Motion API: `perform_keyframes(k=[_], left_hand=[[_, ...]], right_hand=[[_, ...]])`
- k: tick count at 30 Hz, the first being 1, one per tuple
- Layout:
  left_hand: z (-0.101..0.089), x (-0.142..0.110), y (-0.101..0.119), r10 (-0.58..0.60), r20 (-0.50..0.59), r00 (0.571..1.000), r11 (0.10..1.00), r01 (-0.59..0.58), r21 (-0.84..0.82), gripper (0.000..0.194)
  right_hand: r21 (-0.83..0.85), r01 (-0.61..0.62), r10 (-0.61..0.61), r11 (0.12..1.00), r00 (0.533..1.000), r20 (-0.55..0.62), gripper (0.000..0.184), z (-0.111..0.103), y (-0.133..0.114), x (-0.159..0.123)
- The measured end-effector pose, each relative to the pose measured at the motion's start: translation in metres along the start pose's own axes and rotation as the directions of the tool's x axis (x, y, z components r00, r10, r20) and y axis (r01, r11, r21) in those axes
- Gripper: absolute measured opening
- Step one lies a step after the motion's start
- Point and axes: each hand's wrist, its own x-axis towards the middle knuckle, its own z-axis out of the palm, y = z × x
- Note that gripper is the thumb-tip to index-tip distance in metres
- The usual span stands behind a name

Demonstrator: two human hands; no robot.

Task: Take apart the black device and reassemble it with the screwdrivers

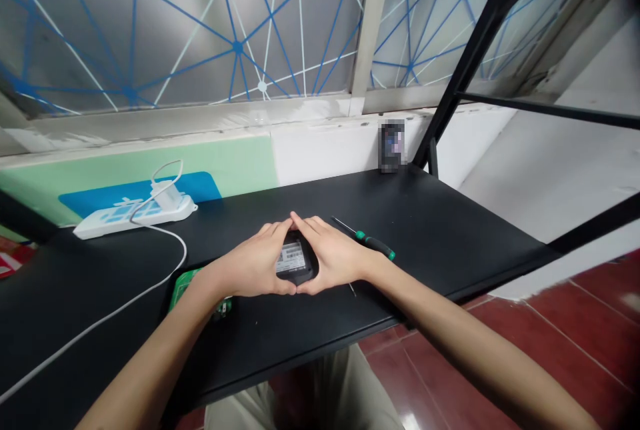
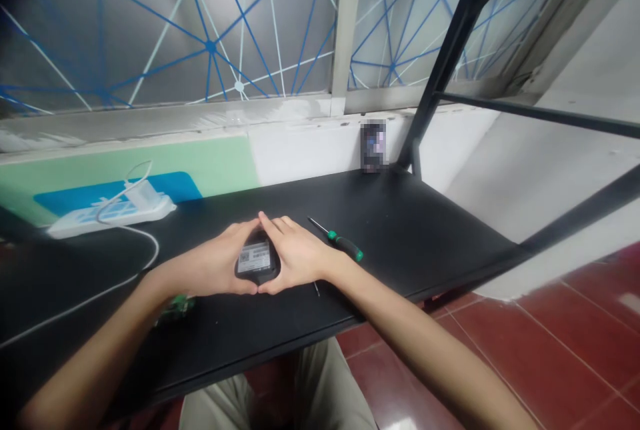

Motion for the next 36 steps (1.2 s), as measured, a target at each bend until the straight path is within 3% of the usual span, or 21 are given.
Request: perform_keyframes(k=[8, 13, 16, 19, 22, 24, 28, 36], left_hand=[[0.000, 0.011, 0.001, -0.018, 0.041, 0.999, 0.999, 0.019, -0.048, 0.119], [-0.006, 0.019, -0.015, 0.014, -0.078, 0.997, 0.961, -0.035, -0.276, 0.116], [-0.005, 0.025, -0.027, 0.006, -0.123, 0.992, 0.921, -0.054, -0.385, 0.120], [0.001, 0.031, -0.038, 0.028, -0.179, 0.983, 0.869, -0.113, -0.482, 0.124], [0.006, 0.030, -0.049, 0.010, -0.222, 0.975, 0.821, -0.135, -0.554, 0.124], [0.007, 0.026, -0.056, -0.017, -0.226, 0.974, 0.823, -0.115, -0.557, 0.119], [0.004, 0.012, -0.063, -0.035, -0.198, 0.980, 0.840, -0.079, -0.536, 0.105], [0.001, -0.007, -0.064, -0.124, -0.116, 0.985, 0.929, 0.074, -0.363, 0.112]], right_hand=[[0.101, -0.049, 0.053, 0.994, 0.998, -0.039, 0.145, -0.004, 0.002, -0.008], [0.361, -0.063, 0.125, 0.931, 0.980, -0.152, 0.150, -0.003, 0.017, -0.012], [0.476, -0.137, 0.189, 0.869, 0.980, -0.064, 0.152, -0.002, 0.024, -0.004], [0.450, -0.139, 0.148, 0.882, 0.989, 0.015, 0.144, -0.006, 0.024, 0.015], [0.455, -0.016, 0.019, 0.890, 1.000, -0.001, 0.114, -0.010, 0.023, 0.031], [0.388, -0.048, 0.044, 0.921, 0.999, 0.020, 0.104, -0.012, 0.023, 0.035], [0.181, -0.170, 0.155, 0.969, 0.983, 0.094, 0.111, -0.012, 0.025, 0.034], [0.027, -0.104, 0.099, 0.994, 0.986, 0.134, 0.107, -0.013, 0.023, 0.036]])
